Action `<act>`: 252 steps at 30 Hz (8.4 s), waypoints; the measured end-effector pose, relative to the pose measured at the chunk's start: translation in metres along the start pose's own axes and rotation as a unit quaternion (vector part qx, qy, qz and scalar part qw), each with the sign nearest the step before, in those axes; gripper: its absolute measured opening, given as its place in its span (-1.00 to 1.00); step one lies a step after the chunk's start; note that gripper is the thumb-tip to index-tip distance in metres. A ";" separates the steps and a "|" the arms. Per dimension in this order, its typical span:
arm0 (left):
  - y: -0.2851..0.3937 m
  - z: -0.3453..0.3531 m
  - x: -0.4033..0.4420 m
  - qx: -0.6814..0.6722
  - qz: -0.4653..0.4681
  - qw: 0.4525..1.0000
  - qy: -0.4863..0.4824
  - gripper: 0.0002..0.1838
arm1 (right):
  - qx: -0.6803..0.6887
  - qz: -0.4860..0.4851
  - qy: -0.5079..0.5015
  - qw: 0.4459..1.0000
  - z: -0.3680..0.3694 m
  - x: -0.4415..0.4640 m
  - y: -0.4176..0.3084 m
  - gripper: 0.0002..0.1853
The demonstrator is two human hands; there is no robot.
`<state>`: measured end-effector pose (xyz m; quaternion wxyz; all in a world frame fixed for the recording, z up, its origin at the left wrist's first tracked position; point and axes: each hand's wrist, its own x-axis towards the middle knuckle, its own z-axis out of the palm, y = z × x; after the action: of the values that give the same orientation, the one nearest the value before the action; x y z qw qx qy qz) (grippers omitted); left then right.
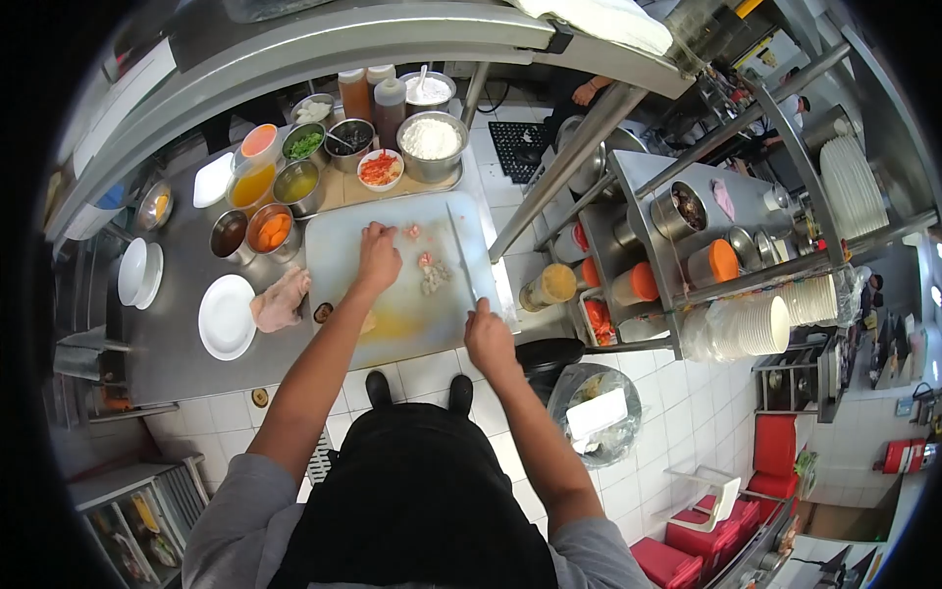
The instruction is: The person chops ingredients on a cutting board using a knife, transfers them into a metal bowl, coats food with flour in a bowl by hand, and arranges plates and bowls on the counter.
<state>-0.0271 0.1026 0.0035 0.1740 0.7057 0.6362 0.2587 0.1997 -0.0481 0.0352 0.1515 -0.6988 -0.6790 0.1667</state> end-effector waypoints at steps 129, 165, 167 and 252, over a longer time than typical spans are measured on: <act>-0.039 -0.048 -0.147 -0.164 0.079 0.982 0.047 -0.56 | 0.013 -0.096 -0.159 0.983 0.040 -0.020 -0.088 -0.81; -0.032 -0.040 -0.130 -0.135 0.015 0.988 0.068 -0.71 | -0.005 -0.127 -0.165 0.978 0.019 0.001 -0.069 -0.77; -0.038 -0.067 -0.136 -0.125 -0.003 0.990 0.071 -0.67 | -0.017 -0.132 -0.181 0.975 0.030 0.005 -0.060 -0.78; -0.060 -0.050 -0.099 -0.163 0.121 0.973 0.111 -0.85 | -0.088 -0.134 -0.239 0.958 -0.018 -0.032 -0.079 -0.75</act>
<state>-0.1103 0.0080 -0.0053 0.1820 0.7065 0.5105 0.4551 0.1358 -0.0776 0.0864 -0.0563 -0.5521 -0.7945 0.2464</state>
